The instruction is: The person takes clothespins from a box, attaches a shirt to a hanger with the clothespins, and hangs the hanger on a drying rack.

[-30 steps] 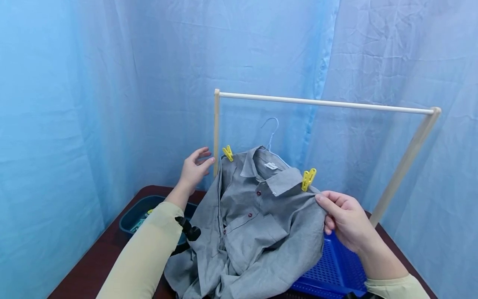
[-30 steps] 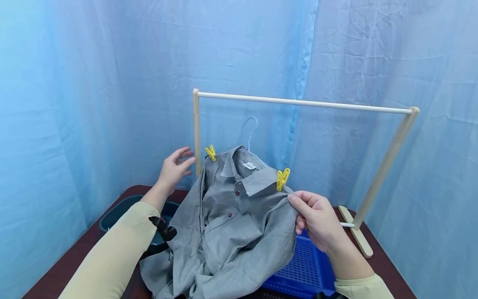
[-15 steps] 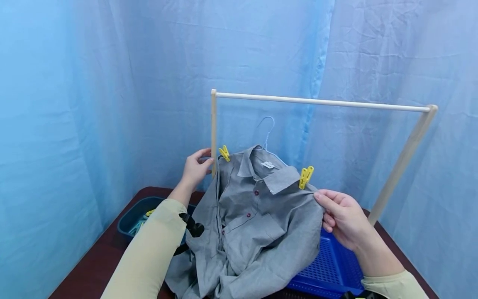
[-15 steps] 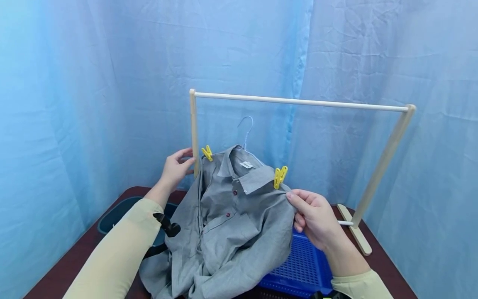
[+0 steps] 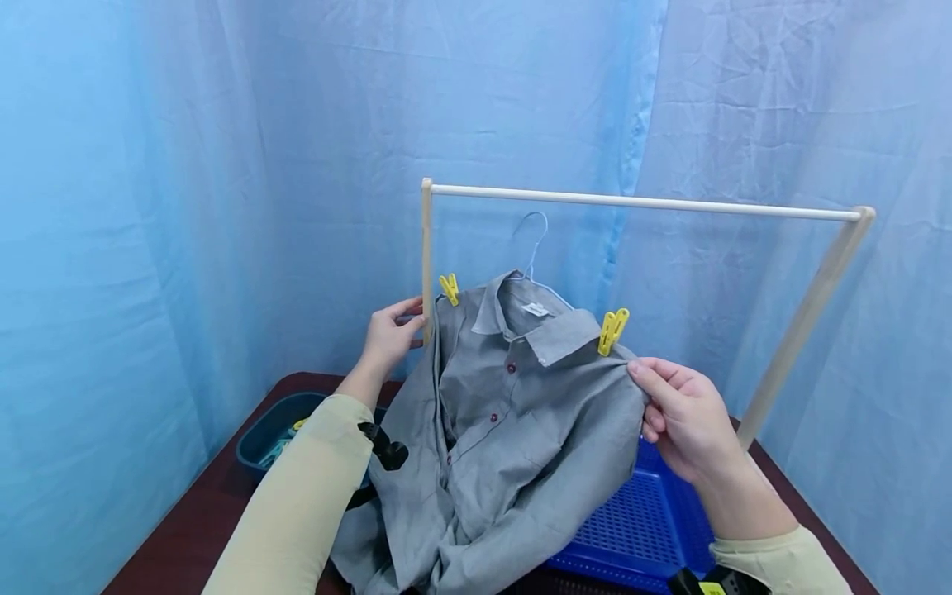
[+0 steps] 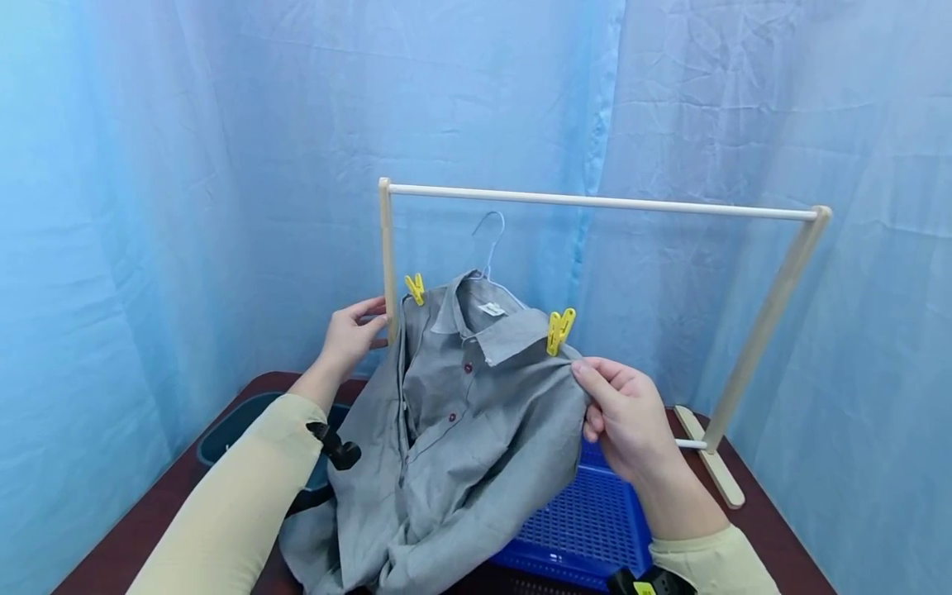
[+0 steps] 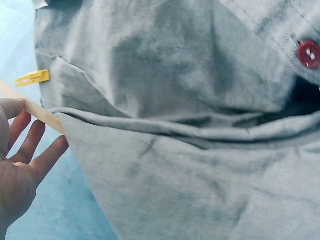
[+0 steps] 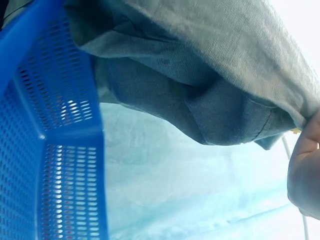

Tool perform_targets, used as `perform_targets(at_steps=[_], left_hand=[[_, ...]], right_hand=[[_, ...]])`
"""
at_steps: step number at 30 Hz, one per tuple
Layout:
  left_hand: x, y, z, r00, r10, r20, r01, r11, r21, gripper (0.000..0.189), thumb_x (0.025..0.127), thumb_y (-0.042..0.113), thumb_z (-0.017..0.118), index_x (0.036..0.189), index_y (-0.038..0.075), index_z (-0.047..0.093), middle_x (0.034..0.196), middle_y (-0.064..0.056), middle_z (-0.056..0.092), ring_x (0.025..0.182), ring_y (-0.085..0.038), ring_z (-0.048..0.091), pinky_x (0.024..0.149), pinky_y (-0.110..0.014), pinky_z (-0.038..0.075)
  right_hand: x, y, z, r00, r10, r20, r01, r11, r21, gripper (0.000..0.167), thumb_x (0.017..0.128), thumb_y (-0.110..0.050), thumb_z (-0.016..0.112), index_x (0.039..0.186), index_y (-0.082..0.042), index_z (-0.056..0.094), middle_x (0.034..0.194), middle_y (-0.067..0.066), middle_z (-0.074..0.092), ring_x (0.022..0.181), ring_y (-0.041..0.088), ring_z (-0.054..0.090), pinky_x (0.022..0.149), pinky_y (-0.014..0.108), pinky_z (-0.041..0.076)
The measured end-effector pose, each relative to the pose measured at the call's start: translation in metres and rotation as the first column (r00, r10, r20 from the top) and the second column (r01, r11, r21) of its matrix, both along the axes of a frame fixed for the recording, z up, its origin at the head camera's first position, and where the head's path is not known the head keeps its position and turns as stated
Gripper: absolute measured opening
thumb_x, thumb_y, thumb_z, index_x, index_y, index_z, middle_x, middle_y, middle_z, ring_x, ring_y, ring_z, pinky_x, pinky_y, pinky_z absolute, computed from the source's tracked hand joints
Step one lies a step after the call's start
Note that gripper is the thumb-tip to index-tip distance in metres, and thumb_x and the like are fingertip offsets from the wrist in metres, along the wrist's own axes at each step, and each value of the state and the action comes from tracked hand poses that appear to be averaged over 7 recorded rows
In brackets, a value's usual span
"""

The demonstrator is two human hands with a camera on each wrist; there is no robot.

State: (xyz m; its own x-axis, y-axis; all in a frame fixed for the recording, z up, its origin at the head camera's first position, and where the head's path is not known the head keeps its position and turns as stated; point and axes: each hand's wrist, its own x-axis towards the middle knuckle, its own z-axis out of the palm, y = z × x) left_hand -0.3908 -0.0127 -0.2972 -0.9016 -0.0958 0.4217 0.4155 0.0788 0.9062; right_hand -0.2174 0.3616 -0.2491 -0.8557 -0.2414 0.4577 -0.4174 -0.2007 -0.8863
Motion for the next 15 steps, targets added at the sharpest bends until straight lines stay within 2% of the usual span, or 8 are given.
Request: perform_targets(at_steps=[7, 15], left_hand=[[0.000, -0.002, 0.002, 1.000, 0.008, 0.016, -0.008, 1.000, -0.005, 0.037, 0.104, 0.015, 0.061, 0.141, 0.017, 0.063, 0.130, -0.009, 0.060, 0.116, -0.025, 0.063, 0.083, -0.037, 0.060], [0.000, -0.002, 0.003, 0.999, 0.005, 0.035, -0.004, 1.000, -0.010, 0.036, 0.104, 0.015, 0.062, 0.140, 0.017, 0.064, 0.130, -0.010, 0.062, 0.117, -0.027, 0.063, 0.082, -0.036, 0.060]], right_hand=[[0.004, -0.008, 0.014, 0.999, -0.035, -0.031, 0.034, 0.999, -0.028, 0.021, 0.107, -0.014, 0.055, 0.098, -0.006, 0.073, 0.058, -0.004, 0.054, 0.042, 0.005, 0.049, 0.042, 0.018, 0.046], [0.009, -0.008, 0.020, 0.999, -0.005, -0.043, 0.005, 1.000, -0.003, 0.021, 0.107, -0.013, 0.054, 0.100, -0.004, 0.073, 0.057, -0.003, 0.054, 0.042, 0.007, 0.050, 0.043, 0.019, 0.047]])
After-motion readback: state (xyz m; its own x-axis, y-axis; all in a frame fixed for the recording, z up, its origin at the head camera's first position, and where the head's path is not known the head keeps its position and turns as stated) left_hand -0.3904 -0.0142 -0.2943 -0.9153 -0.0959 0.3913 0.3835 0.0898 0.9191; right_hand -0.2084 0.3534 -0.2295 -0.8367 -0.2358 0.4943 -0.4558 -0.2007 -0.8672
